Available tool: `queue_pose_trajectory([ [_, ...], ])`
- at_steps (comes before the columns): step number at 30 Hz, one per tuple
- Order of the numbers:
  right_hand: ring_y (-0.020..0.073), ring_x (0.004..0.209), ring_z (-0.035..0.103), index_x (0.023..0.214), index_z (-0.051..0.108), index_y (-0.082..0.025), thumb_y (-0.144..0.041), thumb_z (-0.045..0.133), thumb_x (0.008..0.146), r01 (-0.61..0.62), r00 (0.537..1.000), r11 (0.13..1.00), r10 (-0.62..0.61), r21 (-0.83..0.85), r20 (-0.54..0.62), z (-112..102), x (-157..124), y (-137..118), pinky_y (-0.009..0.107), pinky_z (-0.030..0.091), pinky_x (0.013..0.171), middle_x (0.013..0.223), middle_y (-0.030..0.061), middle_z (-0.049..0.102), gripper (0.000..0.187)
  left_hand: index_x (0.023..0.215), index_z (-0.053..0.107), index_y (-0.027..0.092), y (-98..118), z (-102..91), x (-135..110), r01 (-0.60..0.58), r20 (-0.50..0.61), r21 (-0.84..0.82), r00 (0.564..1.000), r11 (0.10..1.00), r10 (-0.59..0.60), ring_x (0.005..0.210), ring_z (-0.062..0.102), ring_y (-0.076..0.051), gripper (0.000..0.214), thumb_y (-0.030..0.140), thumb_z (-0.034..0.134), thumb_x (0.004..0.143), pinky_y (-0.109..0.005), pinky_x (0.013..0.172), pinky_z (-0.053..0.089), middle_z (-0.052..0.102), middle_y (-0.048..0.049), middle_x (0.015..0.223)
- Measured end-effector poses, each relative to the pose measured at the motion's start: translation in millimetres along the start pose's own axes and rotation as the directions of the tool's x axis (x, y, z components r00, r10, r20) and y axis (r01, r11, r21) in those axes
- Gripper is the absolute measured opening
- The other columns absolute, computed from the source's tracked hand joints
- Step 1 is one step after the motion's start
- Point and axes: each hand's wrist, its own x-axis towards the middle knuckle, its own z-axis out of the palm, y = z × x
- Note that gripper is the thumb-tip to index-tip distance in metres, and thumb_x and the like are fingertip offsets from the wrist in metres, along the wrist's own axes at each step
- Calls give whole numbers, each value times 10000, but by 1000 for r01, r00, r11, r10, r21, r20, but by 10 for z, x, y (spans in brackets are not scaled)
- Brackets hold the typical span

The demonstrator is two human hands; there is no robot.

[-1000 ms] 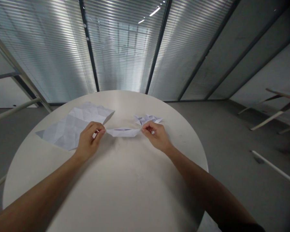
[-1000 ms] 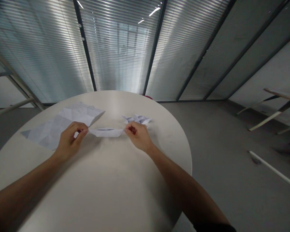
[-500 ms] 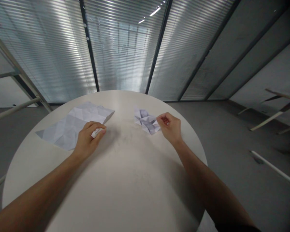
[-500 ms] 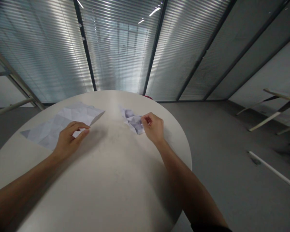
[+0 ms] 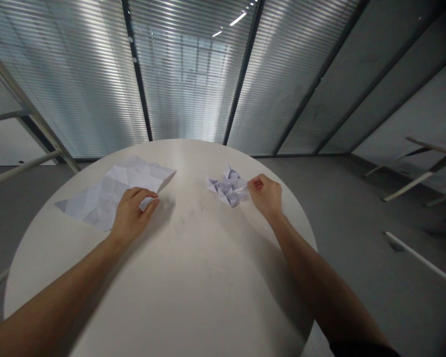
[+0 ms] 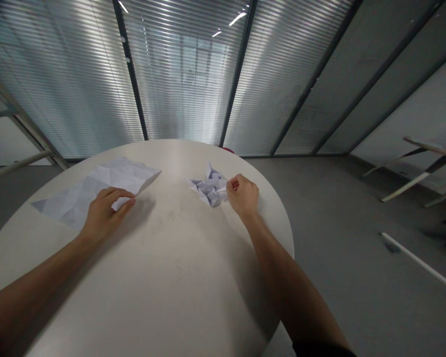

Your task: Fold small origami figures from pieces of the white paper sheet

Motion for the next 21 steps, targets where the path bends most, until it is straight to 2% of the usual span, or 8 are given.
queue_pose_trajectory([
  [5, 171, 595, 577, 753, 618, -206, -342, 565, 766, -8, 999, 999, 6, 51, 37, 21, -16, -10, 285, 400, 624, 697, 18, 675, 147, 924, 637, 199, -5, -50, 14, -5, -12, 107, 1000, 994, 7, 936, 551, -252, 216, 368, 521, 855, -404, 875, 422, 627, -60, 931],
  [8, 173, 594, 575, 763, 617, -200, -392, 562, 777, -15, 999, 998, 12, 62, 49, 33, -21, -14, 293, 401, 634, 717, 28, 680, 200, 1004, 624, 192, -38, -103, 21, 55, 4, 194, 998, 980, -57, 975, 542, -287, 270, 388, 517, 852, -440, 866, 427, 617, -94, 992],
  [12, 172, 609, 582, 802, 616, -190, -428, 542, 796, -15, 999, 998, 11, 69, 52, 45, -29, -22, 294, 405, 646, 747, 36, 678, 249, 1083, 605, 167, -125, -186, 19, 136, 81, 329, 982, 934, -172, 1008, 525, -363, 398, 473, 504, 849, -500, 784, 447, 594, -170, 1081],
  [16, 161, 601, 583, 828, 610, -186, -442, 533, 813, -32, 998, 992, 25, 122, 64, 55, -30, -16, 290, 417, 641, 769, 33, 672, 268, 1144, 574, 151, -258, -276, 11, 142, 102, 446, 973, 884, -207, 1043, 502, -433, 552, 593, 477, 827, -597, 772, 425, 574, -208, 1166],
  [19, 156, 600, 575, 864, 604, -176, -441, 526, 819, -32, 999, 987, 31, 160, 11, 47, -29, -13, 299, 433, 639, 810, 45, 663, 280, 1151, 574, 169, -360, -316, -2, 145, 232, 476, 931, 868, -282, 1018, 521, -454, 640, 683, 408, 808, -635, 733, 419, 582, -206, 1170],
  [21, 165, 642, 578, 897, 596, -170, -430, 520, 823, -5, 998, 983, 15, 182, -53, 23, -39, -44, 307, 449, 640, 859, 60, 648, 281, 1111, 594, 191, -387, -312, -21, 146, 318, 474, 891, 868, -323, 950, 563, -426, 648, 714, 376, 797, -606, 690, 437, 605, -206, 1123],
])
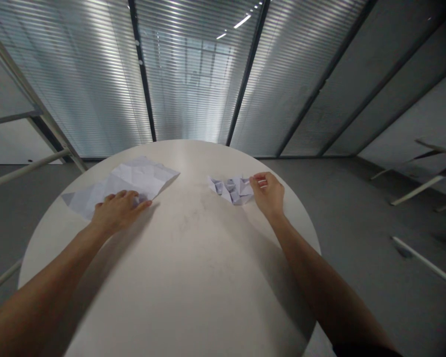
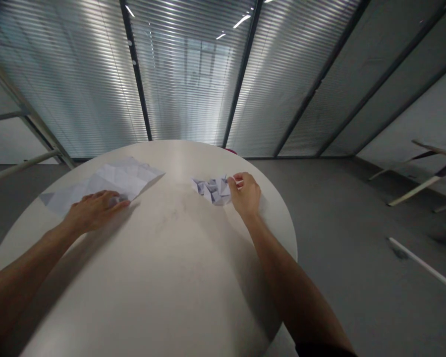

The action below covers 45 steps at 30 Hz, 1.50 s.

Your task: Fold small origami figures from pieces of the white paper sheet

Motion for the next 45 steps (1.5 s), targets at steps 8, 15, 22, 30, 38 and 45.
queue_pose_trajectory([
  [8, 247, 1072, 528, 1098, 564, -204, -223, 565, 779, 409, 860, 879, -461, 245, 219, 18, -254, -509, 433, 422, 945, 1107, 98, 601, 319, 1041, 656, 256, 465, -111, -223, -150, 79, -132, 984, 980, 161, 940, 599, -364, 585, 717, 410, 776, -528, 767, 453, 661, -139, 1072],
  [15, 249, 1346, 317, 1386, 374, -216, -109, 551, 661, 474, 347, 756, -632, 452, 693, 143, -598, -735, 456, 259, 1098, 1470, 101, 349, 755, 1245, 559, 269, 291, -434, -322, -323, 57, -422, 923, 847, 381, 1041, 611, -248, 473, 537, 428, 878, -357, 832, 507, 612, -55, 1240],
  [22, 254, 1377, 269, 1413, 345, -217, -319, 580, 812, 547, 256, 696, -668, 465, 699, 235, -644, -796, 474, 214, 1111, 1474, 106, 349, 653, 1341, 462, 305, -72, -205, -245, -525, 59, -346, 815, 778, 577, 1330, 373, -266, 531, 506, 518, 853, -447, 1069, 347, 430, -52, 1426],
  [30, 269, 1226, 481, 1366, 414, -162, -558, 434, 891, 758, 116, 500, -735, 419, 668, 298, -692, -816, 462, 308, 1040, 1335, 165, 516, 618, 1392, 373, 349, -13, -127, -323, -585, 180, -220, 762, 781, 622, 1340, 327, -289, 558, 563, 436, 881, -476, 1071, 290, 335, -44, 1488],
  [38, 262, 1363, 288, 1393, 374, -169, -516, 647, 749, 535, 209, 677, -686, 506, 697, 74, -764, -819, 429, 239, 1109, 1473, 149, 333, 781, 1353, 434, 362, 54, -204, -357, -598, 158, -142, 773, 789, 615, 1179, 429, -291, 567, 629, 415, 853, -451, 960, 357, 447, -42, 1402],
  [45, 257, 1413, 148, 1379, 381, -141, -137, 596, 726, 487, 351, 707, -697, 514, 625, 71, -802, -843, 433, 282, 1108, 1536, 152, 140, 687, 1361, 423, 361, -15, -132, -299, -611, 131, -173, 763, 773, 633, 1187, 405, -302, 534, 574, 436, 871, -466, 952, 359, 432, -59, 1403],
])
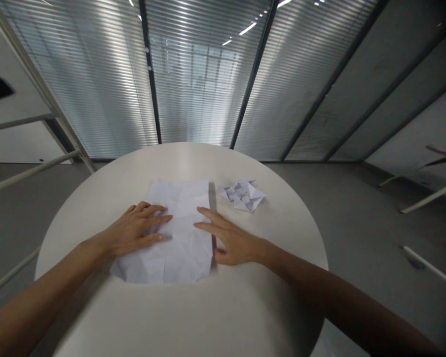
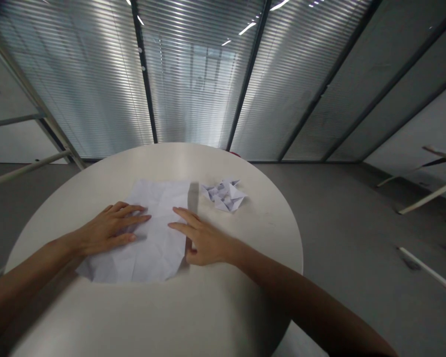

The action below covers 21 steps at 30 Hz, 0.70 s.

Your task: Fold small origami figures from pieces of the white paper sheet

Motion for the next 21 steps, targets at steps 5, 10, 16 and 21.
queue_pose_trajectory([
  [5, 213, 1343, 318, 1289, 499, -159, -4, 434, 802, 28, 985, 983, -58, -181, -163, 140, 106, 174, 422, 334, 1082, 1438, 130, 387, 516, 1354, 443, 333, 5, -4, -14, -5, -8, -47, 1000, 999, 5, 1187, 411, -294, 518, 536, 454, 878, -475, 966, 364, 439, -67, 1404],
  [10, 215, 1204, 493, 1253, 542, -182, -62, 487, 821, 21, 999, 981, -27, -191, -31, 120, 133, 330, 412, 402, 1004, 1281, 83, 579, 452, 1319, 493, 302, 7, -66, -81, -9, -9, -212, 1000, 977, 7, 1185, 449, -251, 437, 445, 440, 909, -457, 1018, 352, 493, -48, 1372],
  [16, 209, 1125, 563, 1146, 616, -211, -131, 571, 788, -9, 994, 1000, 11, 18, -105, 83, 47, 372, 394, 421, 951, 1193, 66, 643, 370, 1303, 505, 272, -114, -59, -245, 85, 39, -562, 996, 823, -76, 1216, 487, -225, 399, 302, 386, 924, -424, 1025, 388, 515, -63, 1354],
  [21, 212, 926, 641, 985, 670, -185, -195, 467, 882, -213, 963, 973, 225, 90, -150, 53, 32, 254, 356, 458, 829, 961, 74, 712, 229, 1308, 499, 237, 19, -53, -252, 182, 76, -681, 981, 710, -179, 1125, 567, -256, 501, 371, 553, 829, -364, 909, 490, 520, -104, 1344],
])
